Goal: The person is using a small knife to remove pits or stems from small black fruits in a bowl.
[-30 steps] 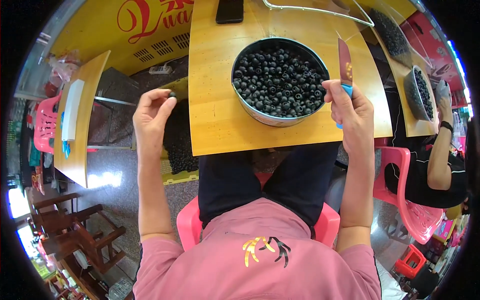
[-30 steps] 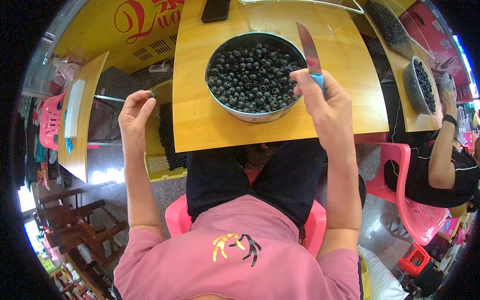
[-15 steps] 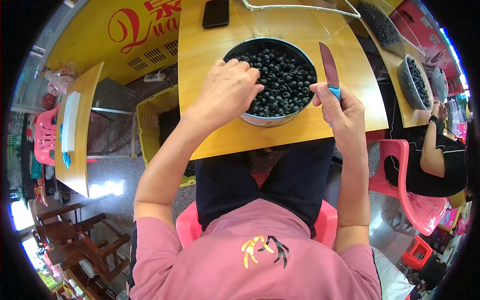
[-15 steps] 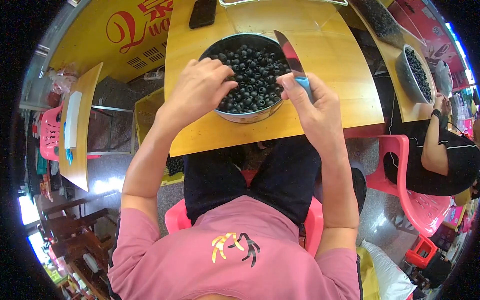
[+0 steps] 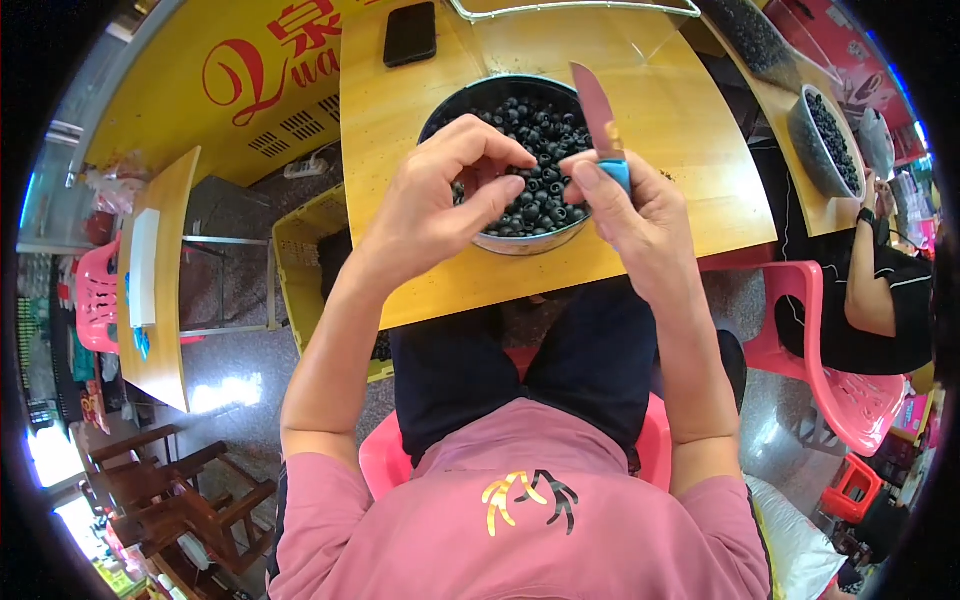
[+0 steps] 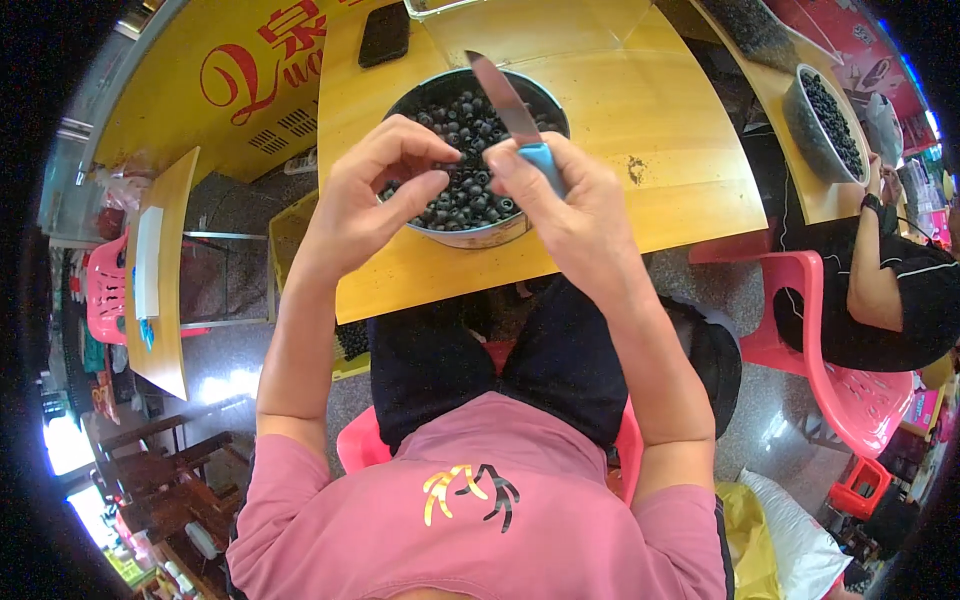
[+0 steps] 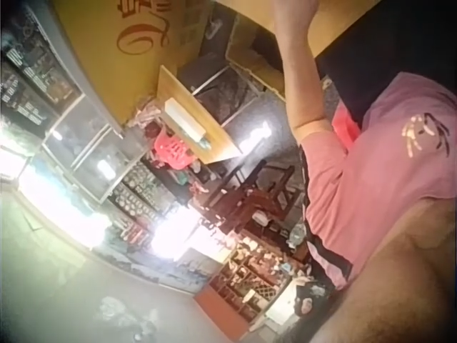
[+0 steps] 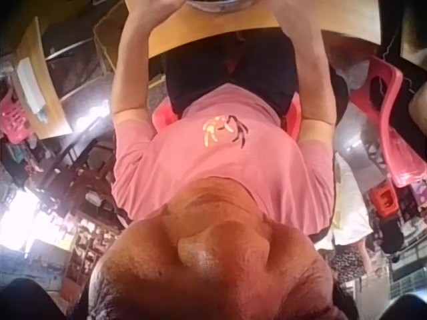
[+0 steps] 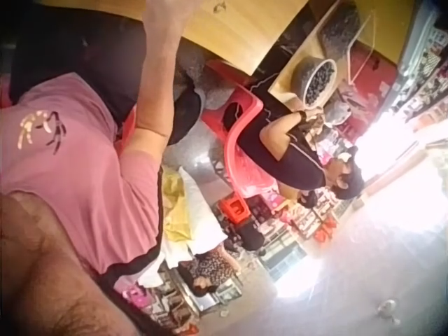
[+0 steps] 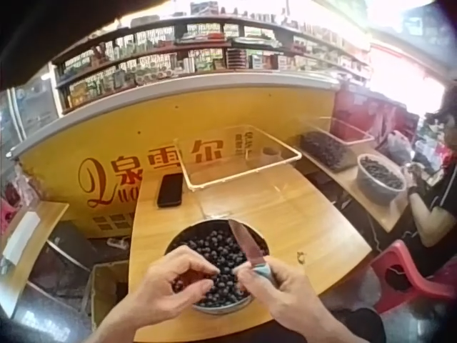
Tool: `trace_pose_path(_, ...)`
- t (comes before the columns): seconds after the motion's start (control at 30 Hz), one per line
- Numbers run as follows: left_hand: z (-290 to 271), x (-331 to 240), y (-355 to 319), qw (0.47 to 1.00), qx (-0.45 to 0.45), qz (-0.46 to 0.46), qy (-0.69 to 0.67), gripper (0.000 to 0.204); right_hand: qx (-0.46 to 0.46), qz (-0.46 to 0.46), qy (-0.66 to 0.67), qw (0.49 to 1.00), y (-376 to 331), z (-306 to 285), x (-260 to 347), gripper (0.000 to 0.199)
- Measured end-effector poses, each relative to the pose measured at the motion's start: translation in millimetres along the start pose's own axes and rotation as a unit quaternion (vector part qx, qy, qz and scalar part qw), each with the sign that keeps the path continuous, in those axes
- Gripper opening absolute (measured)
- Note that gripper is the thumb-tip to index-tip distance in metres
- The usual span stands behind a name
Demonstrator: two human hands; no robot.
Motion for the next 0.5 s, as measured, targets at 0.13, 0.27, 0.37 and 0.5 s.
trace_pose_path(0.13,4,-9,-8,0.996,-0.043,0.035,-0.075,0.016,0.019,0.008,0.031,0.999,3,15,7,0.024)
trace_pose_path(0.27,3,-8,-16,0.961,-0.094,0.009,-0.259,0.02,0.04,0.018,0.086,0.995,1,22,7,0.022)
trace_pose_path(0.37,7,-4,-21,0.945,-0.11,0.003,-0.307,0.022,0.043,0.02,0.129,0.99,-2,26,11,0.02)
trace_pose_path(0.5,14,2,-25,0.931,-0.127,-0.015,-0.342,0.024,0.034,0.014,0.135,0.99,-2,28,12,0.018)
Point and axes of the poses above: each hand's wrist, its own y-axis towards the middle knuckle, its own z-axis out of the palm, x = y × z, the point moved 5 cm from there along y, towards the middle knuckle, and after that the axes turned 4 degrees about x, right-handed, at the moved point
